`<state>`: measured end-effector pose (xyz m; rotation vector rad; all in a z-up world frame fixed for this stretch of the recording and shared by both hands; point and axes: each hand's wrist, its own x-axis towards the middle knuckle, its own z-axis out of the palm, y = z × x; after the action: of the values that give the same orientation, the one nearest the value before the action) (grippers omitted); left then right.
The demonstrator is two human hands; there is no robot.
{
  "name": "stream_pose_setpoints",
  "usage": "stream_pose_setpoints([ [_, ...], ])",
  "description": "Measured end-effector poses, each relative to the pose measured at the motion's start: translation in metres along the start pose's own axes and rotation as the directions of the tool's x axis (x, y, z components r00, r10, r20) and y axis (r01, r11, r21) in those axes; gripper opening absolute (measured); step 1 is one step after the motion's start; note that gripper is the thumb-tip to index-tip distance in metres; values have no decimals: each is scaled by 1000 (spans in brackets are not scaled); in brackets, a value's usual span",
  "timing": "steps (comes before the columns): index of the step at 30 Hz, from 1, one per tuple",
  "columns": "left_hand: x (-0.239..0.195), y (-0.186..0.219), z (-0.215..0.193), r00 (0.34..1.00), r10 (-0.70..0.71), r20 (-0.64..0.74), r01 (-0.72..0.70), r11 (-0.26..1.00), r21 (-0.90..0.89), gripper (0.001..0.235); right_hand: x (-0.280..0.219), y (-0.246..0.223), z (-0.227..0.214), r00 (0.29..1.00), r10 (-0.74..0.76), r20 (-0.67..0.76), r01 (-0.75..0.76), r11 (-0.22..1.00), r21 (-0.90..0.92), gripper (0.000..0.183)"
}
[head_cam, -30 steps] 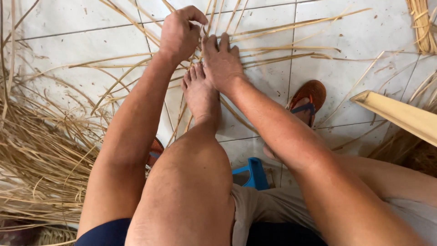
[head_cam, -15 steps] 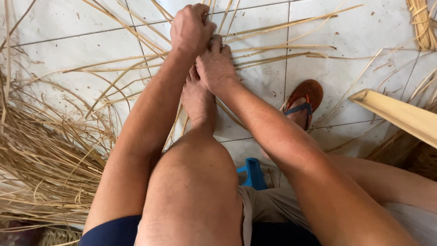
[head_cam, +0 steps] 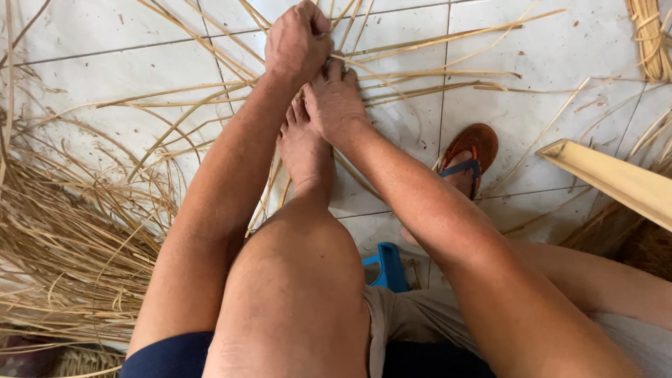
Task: The person sits on a tiled floor and weaves thin bamboo strips by hand into a circular pattern. They repeatedly interlace the strips, pulling them tight to form a growing woven mat.
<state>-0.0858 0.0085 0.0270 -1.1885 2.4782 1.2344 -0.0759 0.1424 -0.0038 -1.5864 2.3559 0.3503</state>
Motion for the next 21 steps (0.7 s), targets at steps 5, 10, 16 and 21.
stream_pose_setpoints([
  [5,-14,-19,-3,980,163,-111,-175,978,-114,17,-2,2,-15,999,-14,50,18,996,-84,61],
  [10,-40,-32,-13,984,63,-165,-118,930,-348,30,1,-1,-5,998,-26,57,30,996,-87,68],
  [16,-69,-25,-15,964,85,-254,-223,778,-587,12,3,-1,-11,995,4,102,7,994,-107,56],
  [21,-54,-14,-43,967,252,-27,-248,920,-303,52,-3,6,-39,987,-47,156,61,994,-87,65],
])
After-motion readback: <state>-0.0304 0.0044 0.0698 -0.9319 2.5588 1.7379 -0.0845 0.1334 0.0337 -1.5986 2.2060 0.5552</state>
